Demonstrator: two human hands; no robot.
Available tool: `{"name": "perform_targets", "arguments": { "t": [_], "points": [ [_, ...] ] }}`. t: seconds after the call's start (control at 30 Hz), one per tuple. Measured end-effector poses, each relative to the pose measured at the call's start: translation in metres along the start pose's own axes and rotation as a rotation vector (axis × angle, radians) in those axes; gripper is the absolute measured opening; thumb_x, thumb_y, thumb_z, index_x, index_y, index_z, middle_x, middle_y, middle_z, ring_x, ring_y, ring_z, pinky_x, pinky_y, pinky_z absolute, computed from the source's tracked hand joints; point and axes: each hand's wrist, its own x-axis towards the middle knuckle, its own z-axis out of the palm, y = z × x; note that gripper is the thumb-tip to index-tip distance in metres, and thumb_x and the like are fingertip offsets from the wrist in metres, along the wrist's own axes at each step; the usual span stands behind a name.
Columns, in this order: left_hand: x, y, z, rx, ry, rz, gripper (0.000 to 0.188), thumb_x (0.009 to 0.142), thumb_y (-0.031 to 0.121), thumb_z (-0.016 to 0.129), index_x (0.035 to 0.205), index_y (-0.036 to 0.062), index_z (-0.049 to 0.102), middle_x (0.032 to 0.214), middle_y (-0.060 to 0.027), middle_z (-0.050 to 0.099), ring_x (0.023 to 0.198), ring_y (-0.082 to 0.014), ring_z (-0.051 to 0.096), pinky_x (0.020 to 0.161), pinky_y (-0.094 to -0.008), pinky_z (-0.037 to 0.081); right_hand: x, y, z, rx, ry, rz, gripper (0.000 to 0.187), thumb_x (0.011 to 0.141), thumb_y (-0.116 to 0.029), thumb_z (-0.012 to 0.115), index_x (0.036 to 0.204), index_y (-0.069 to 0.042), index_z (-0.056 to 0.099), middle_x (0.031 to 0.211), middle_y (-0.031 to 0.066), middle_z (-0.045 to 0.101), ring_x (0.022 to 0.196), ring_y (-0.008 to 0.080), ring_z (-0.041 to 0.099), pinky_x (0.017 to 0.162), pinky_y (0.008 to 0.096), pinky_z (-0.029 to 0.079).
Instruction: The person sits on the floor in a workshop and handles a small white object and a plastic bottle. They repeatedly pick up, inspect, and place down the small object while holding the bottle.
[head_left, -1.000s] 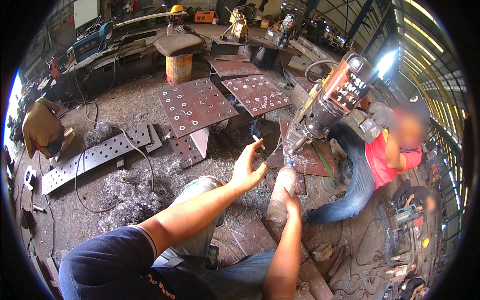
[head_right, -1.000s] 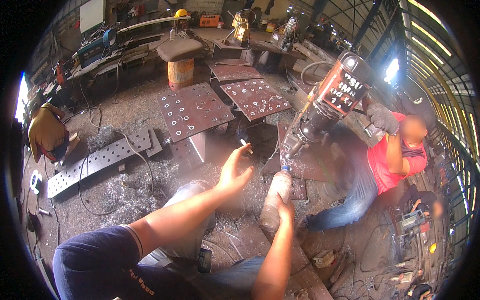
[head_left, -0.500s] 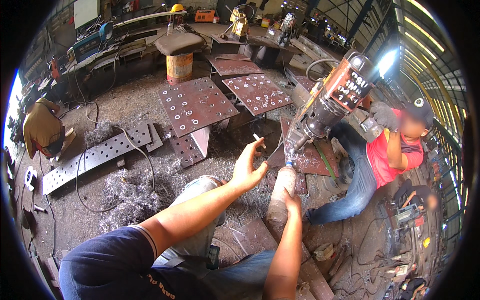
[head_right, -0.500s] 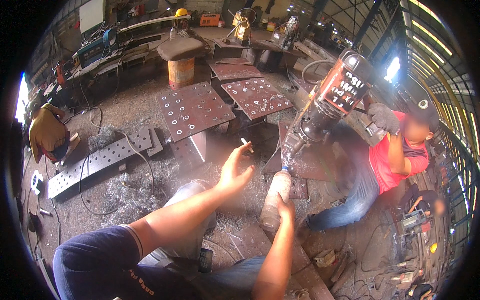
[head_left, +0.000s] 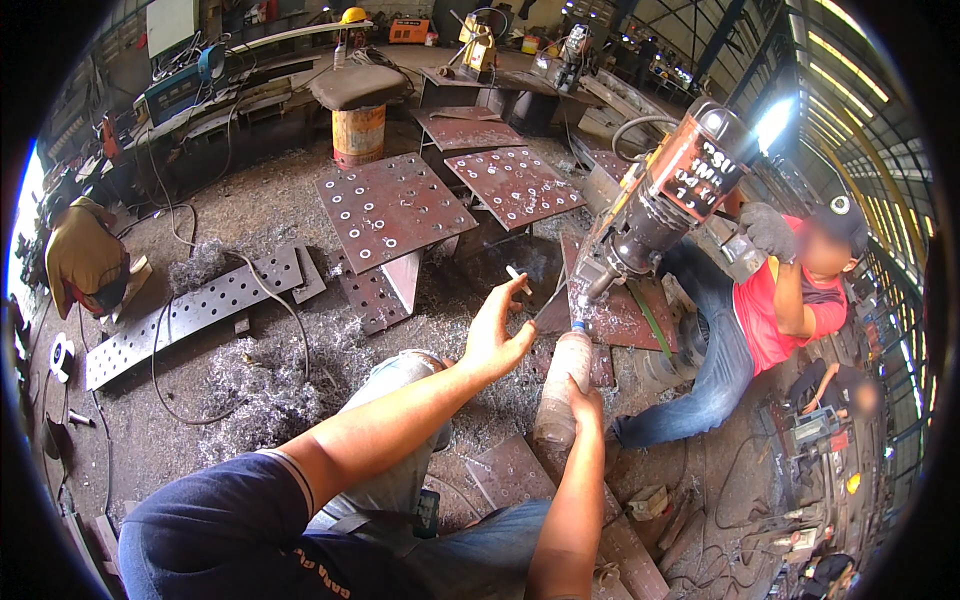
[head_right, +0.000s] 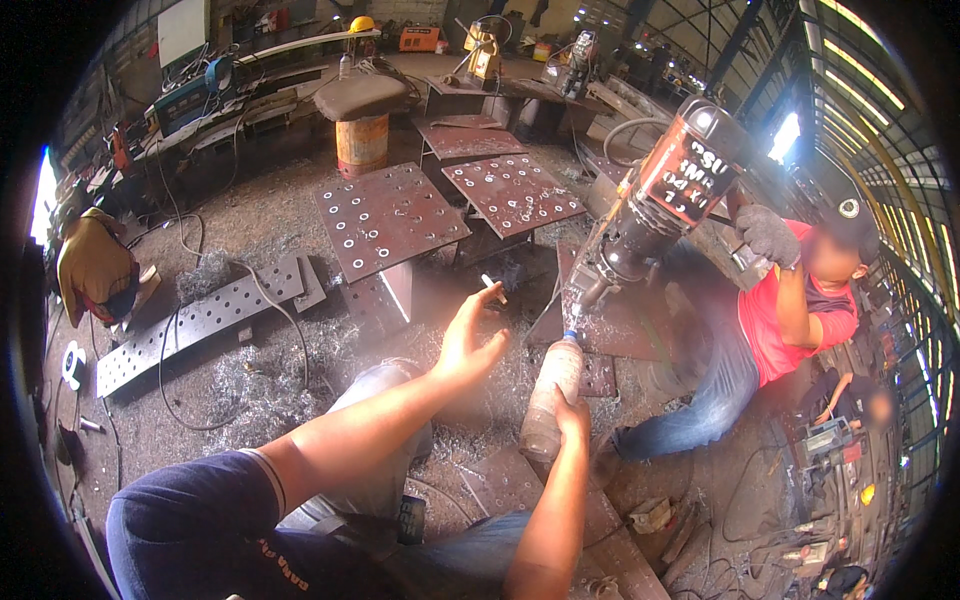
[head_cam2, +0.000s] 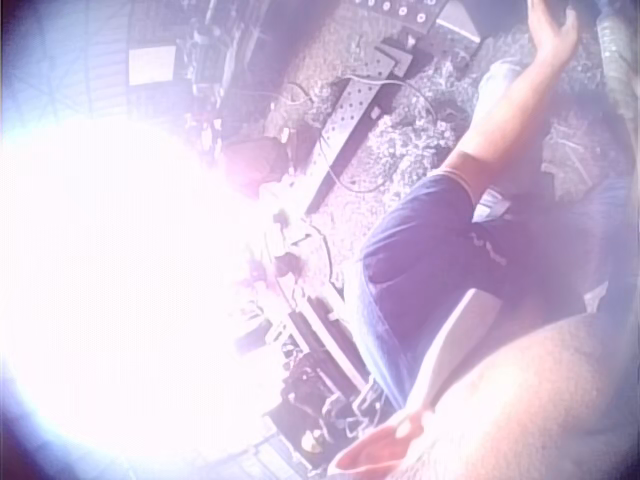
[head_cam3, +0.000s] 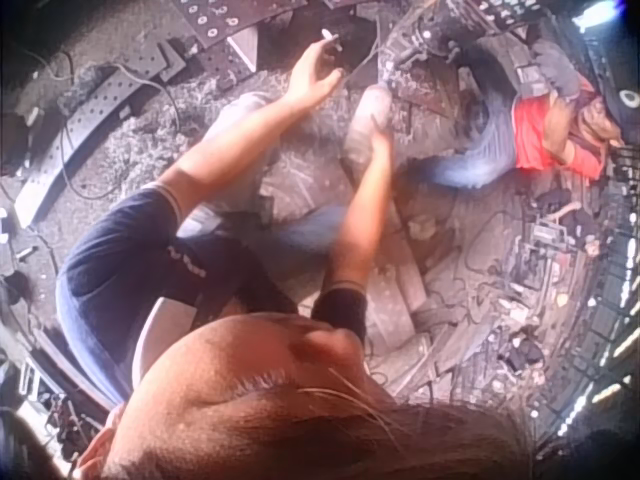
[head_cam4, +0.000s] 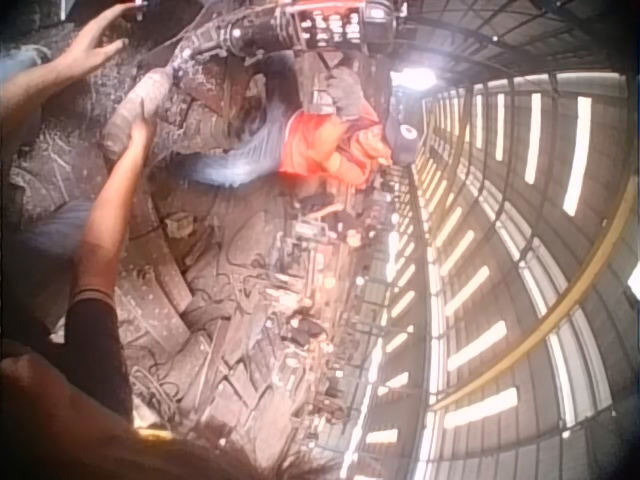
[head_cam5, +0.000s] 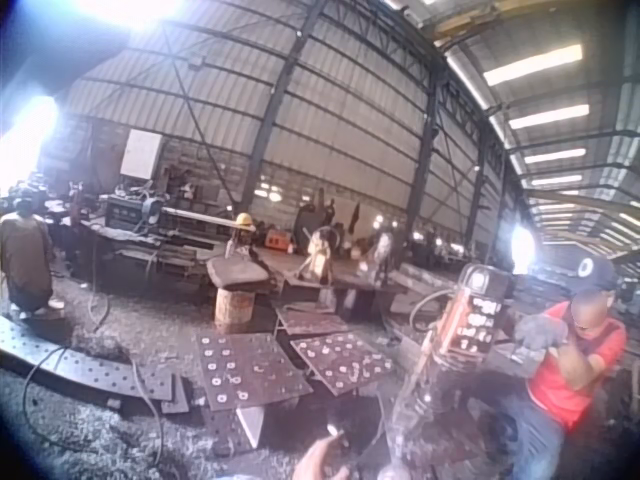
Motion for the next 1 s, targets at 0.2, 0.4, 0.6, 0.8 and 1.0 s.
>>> {"name": "perform_targets", "arguments": {
  "t": [0.2, 0.4, 0.6, 0.8, 1.0],
  "points": [
    [0.000, -0.002, 0.000, -0.014, 0.004, -0.006, 0.072, 0.081, 0.010, 0.070, 0.150, 0.0089, 0.047, 0.136, -0.0153, 0.060, 0.106, -0.0279, 0.066, 0.097, -0.0400, 0.053, -0.003, -0.006, 0.000, -0.015, 0.014, 0.000, 0.066, 0.086, -0.044, 0.081, 0.116, 0.014, 0.070, 0.111, 0.0227, 0.075, 0.103, 0.0279, 0.072, 0.090, 0.0399, 0.054],
    [0.000, 0.000, 0.005, -0.031, 0.003, -0.001, 0.072, 0.081, 0.011, 0.070, 0.150, 0.0089, 0.047, 0.135, -0.0153, 0.060, 0.106, -0.0281, 0.065, 0.097, -0.0401, 0.053, -0.004, -0.007, -0.005, -0.020, 0.034, 0.007, 0.065, 0.087, -0.046, 0.080, 0.115, 0.012, 0.071, 0.110, 0.0226, 0.075, 0.102, 0.0279, 0.072, 0.089, 0.0399, 0.054],
    [-0.002, -0.007, -0.008, 0.017, 0.016, -0.018, 0.073, 0.081, 0.011, 0.070, 0.150, 0.0085, 0.047, 0.134, -0.0157, 0.060, 0.105, -0.0283, 0.065, 0.097, -0.0401, 0.053, -0.038, -0.043, 0.005, 0.118, 0.033, -0.060, 0.064, 0.089, -0.049, 0.076, 0.125, 0.003, 0.069, 0.119, 0.0238, 0.073, 0.114, 0.0354, 0.069, 0.099, 0.0429, 0.050],
    [-0.001, -0.003, 0.005, -0.036, 0.003, 0.001, 0.072, 0.081, 0.011, 0.069, 0.149, 0.0077, 0.046, 0.134, -0.0156, 0.060, 0.105, -0.0283, 0.065, 0.098, -0.0400, 0.052, -0.017, -0.021, -0.012, 0.169, 0.162, -0.202, 0.066, 0.089, -0.049, 0.077, 0.125, 0.004, 0.067, 0.119, 0.0241, 0.072, 0.114, 0.0367, 0.069, 0.100, 0.0429, 0.049],
    [-0.001, -0.003, 0.002, -0.009, -0.004, 0.000, 0.072, 0.081, 0.011, 0.069, 0.150, 0.0076, 0.046, 0.135, -0.0158, 0.060, 0.106, -0.0285, 0.064, 0.098, -0.0399, 0.052, -0.031, -0.034, -0.012, 0.144, 0.248, -0.190, 0.071, 0.088, -0.054, 0.075, 0.123, 0.007, 0.066, 0.118, 0.0279, 0.071, 0.114, 0.0400, 0.068, 0.100, 0.0448, 0.049]
  ]
}}
